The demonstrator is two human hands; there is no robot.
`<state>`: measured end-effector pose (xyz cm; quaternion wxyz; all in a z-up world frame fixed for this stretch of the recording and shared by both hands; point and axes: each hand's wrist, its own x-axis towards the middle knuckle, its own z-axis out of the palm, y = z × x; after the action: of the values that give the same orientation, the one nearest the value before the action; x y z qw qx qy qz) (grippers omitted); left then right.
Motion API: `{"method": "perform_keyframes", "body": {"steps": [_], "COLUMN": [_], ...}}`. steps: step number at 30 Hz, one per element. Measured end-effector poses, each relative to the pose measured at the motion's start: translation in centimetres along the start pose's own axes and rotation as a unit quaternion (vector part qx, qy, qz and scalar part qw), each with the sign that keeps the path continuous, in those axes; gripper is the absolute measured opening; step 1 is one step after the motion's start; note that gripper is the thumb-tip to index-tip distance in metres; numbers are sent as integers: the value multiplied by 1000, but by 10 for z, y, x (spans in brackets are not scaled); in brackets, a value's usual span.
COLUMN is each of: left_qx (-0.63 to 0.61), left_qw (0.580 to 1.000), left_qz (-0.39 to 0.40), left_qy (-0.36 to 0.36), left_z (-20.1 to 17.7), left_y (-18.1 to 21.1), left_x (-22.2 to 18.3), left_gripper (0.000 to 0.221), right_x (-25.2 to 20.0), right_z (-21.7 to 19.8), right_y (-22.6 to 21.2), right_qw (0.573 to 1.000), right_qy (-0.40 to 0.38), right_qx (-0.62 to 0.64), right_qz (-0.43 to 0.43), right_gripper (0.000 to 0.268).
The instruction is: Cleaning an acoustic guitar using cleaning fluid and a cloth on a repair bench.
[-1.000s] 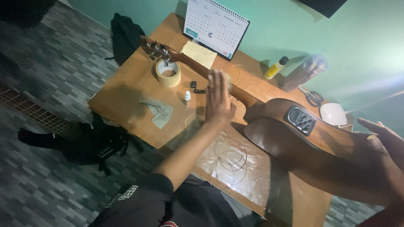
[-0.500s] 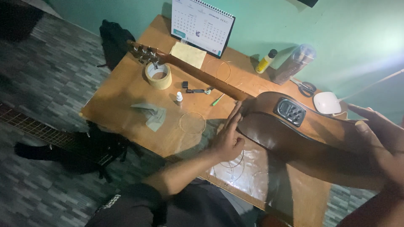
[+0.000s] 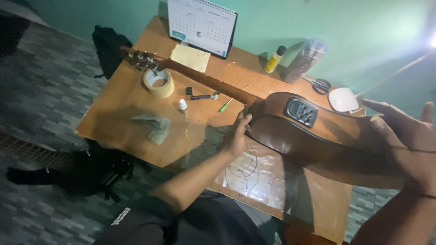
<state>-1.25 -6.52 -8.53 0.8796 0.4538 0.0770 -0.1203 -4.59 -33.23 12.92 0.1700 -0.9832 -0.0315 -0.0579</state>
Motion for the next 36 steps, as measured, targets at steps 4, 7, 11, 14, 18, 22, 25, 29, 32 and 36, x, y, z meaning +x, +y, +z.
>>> {"method": "perform_keyframes", "body": {"steps": [4, 7, 11, 14, 18, 22, 25, 29, 32, 36], "left_qx": [296, 269, 197, 156, -55, -142, -117, -113, -48, -28], "left_qw": [952, 962, 970, 983, 996, 970, 972, 963, 967, 965], "left_qz": [-80, 35, 124, 85, 22, -57, -71, -90, -78, -91], "left_qy": [13, 41, 69, 52, 61, 190, 192, 227, 239, 246], "left_z": [13, -11, -38, -50, -92, -83, -80, -64, -70, -70], "left_y": [27, 2, -12, -7, -24, 24, 41, 71, 68, 75], "left_x": [-35, -25, -22, -32, -8, 23, 52, 59, 64, 61], "left_gripper": [98, 54, 42, 44, 32, 8, 27, 51, 45, 51], "right_x": [10, 9, 6, 2, -6, -4, -5, 1, 8, 23], "right_z": [-2, -6, -1, 7, 20, 42, 74, 114, 127, 124], "right_y": [7, 8, 18, 40, 33, -20, -67, -82, -71, -57], "right_qw": [998, 998, 997, 989, 964, 958, 960, 930, 895, 842], "right_qy": [-58, -39, 39, 92, 155, 154, 149, 222, 264, 298], "right_qx": [30, 40, 22, -36, -157, -127, -137, -251, -326, -408], "right_qz": [-21, -26, -55, -114, -147, -207, -193, -154, -152, -186], "right_gripper": [47, 44, 36, 28, 18, 30, 53, 70, 70, 73]}}
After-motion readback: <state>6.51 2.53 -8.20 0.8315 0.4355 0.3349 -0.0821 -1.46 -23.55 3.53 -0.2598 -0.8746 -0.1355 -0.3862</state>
